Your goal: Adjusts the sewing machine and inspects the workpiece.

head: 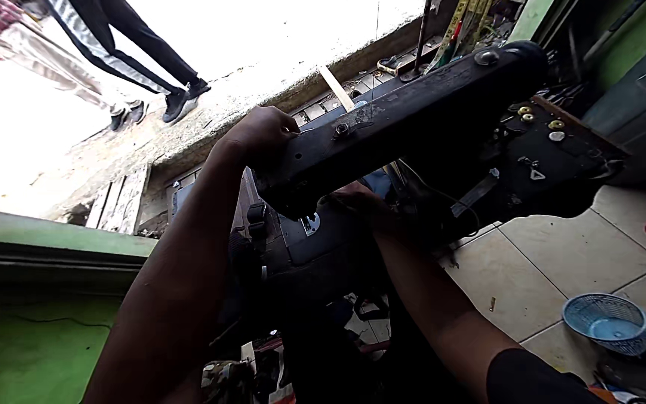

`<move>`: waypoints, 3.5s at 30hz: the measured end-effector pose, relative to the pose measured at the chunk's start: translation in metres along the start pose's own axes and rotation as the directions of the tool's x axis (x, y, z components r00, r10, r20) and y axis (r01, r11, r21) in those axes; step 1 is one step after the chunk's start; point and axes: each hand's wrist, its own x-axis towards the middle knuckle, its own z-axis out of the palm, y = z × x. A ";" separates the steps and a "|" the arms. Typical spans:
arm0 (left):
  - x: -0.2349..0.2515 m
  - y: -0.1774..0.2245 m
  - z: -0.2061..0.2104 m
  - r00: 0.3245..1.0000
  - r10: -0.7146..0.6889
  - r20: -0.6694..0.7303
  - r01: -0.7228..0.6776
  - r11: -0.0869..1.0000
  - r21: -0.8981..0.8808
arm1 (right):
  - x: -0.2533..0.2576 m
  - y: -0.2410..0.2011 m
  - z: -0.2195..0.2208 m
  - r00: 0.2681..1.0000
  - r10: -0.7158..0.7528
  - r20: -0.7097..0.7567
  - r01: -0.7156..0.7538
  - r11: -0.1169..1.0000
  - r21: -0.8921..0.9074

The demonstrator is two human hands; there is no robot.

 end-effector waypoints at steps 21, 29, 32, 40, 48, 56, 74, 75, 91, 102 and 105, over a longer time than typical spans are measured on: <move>-0.004 -0.005 0.000 1.000 0.016 0.020 -0.015 0.999 -0.035 | -0.004 -0.004 -0.004 0.991 -0.084 0.107 0.075 0.994 0.085; -0.003 -0.002 -0.002 0.999 0.033 0.032 -0.033 0.999 0.002 | -0.008 -0.010 -0.002 0.992 -0.086 0.090 0.079 0.994 0.081; -0.003 -0.002 -0.002 0.999 0.025 0.033 -0.025 1.000 0.007 | -0.009 -0.013 -0.001 0.994 -0.080 0.077 0.073 0.994 0.082; -0.001 -0.002 0.000 1.000 0.006 0.018 -0.006 1.000 -0.010 | -0.007 -0.010 0.000 0.996 -0.072 0.045 0.070 0.996 0.051; -0.001 -0.006 -0.001 0.998 -0.020 0.066 0.025 0.996 -0.081 | -0.007 -0.014 -0.002 0.994 -0.019 0.106 0.013 0.998 0.063; -0.002 -0.014 -0.001 0.996 -0.078 0.030 0.081 0.990 -0.113 | 0.004 0.000 -0.007 0.991 0.029 0.134 -0.036 0.998 0.053; -0.003 -0.007 -0.002 0.997 -0.070 0.033 0.072 0.997 -0.036 | -0.006 -0.008 -0.003 0.997 -0.013 0.077 0.003 0.992 0.130; -0.003 -0.007 -0.002 0.997 -0.067 0.030 0.068 0.997 -0.034 | -0.007 -0.009 -0.002 0.997 -0.009 0.075 -0.001 0.992 0.126; -0.018 -0.025 -0.009 0.996 -0.074 0.049 0.085 0.961 -0.261 | 0.000 0.004 -0.004 0.995 -0.051 0.091 0.032 0.979 0.202; -0.209 -0.111 0.066 0.734 -0.258 -0.628 0.027 0.935 -0.353 | -0.024 -0.006 0.017 0.959 0.035 -0.280 -0.174 0.856 -0.488; -0.301 -0.145 0.134 0.561 -0.461 -0.688 0.158 0.875 -0.457 | -0.077 -0.002 0.036 0.959 -0.220 -0.181 0.026 0.698 -0.716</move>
